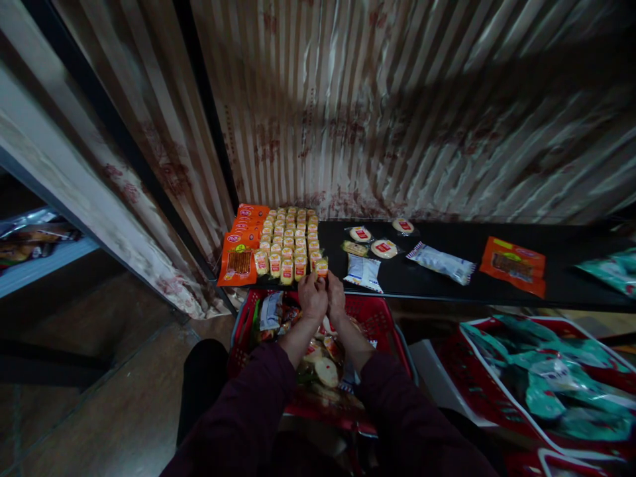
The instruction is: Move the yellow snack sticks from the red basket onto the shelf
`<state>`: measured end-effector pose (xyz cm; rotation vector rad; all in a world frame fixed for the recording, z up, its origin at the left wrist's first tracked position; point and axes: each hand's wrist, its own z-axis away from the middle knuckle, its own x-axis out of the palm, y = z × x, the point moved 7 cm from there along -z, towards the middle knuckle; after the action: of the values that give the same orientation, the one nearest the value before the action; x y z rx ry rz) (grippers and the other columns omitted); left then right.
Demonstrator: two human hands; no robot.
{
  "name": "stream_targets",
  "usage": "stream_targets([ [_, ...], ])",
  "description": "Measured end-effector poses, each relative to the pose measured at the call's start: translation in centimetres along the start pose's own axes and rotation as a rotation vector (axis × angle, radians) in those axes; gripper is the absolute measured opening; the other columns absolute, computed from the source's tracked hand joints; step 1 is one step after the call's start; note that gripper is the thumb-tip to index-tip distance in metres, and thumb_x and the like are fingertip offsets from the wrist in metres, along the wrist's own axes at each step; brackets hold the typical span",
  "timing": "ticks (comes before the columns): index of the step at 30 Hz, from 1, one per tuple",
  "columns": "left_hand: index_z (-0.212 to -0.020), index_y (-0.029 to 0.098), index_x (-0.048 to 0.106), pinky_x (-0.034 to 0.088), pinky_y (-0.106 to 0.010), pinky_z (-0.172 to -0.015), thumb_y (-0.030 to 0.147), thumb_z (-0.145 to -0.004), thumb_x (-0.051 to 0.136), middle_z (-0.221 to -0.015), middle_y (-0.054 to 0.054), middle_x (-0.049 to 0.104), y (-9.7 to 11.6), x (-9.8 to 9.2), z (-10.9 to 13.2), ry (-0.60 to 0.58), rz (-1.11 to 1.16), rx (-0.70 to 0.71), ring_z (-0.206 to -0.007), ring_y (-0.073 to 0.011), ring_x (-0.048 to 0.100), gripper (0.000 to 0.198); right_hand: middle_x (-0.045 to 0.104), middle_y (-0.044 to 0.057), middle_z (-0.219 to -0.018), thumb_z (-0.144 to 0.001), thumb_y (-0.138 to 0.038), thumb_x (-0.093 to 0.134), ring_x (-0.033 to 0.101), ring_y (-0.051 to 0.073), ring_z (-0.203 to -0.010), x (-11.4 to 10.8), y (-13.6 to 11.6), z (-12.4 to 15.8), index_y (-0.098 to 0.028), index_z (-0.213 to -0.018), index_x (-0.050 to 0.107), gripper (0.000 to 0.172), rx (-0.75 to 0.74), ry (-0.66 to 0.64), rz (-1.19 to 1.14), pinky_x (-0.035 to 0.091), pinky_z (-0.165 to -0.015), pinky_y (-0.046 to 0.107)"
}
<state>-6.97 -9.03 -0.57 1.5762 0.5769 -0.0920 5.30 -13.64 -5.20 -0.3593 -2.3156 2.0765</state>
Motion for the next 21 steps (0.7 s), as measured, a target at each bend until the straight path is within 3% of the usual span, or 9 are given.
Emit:
stream_targets([
  [13, -0.105, 0.019, 0.068, 0.039, -0.036, -0.105, 0.016, -0.085, 0.046, -0.116, -0.011, 0.063, -0.5, 1.0, -0.2, -0.021, 0.094, 0.101, -0.114, -0.0233, 0.053, 0.030, 0.068, 0.008, -0.109, -0.082, -0.037, 0.042, 0.056, 0.024, -0.111, 0.1, 0.3, -1.6, -0.024, -0.113, 0.065, 0.040, -0.026, 0.056, 0.032, 0.044, -0.097, 0.036],
  [21, -0.108, 0.015, 0.067, 0.033, -0.037, -0.111, 0.017, -0.084, 0.046, -0.126, -0.014, 0.055, -0.9, 0.9, -0.1, -0.006, 0.071, 0.092, -0.123, -0.0254, 0.046, 0.032, 0.063, 0.013, -0.121, -0.076, -0.037, 0.051, 0.051, 0.028, -0.114, 1.9, 0.1, -7.4, -0.017, -0.120, 0.061, 0.049, -0.059, 0.112, 0.189, 0.035, -0.105, 0.044],
])
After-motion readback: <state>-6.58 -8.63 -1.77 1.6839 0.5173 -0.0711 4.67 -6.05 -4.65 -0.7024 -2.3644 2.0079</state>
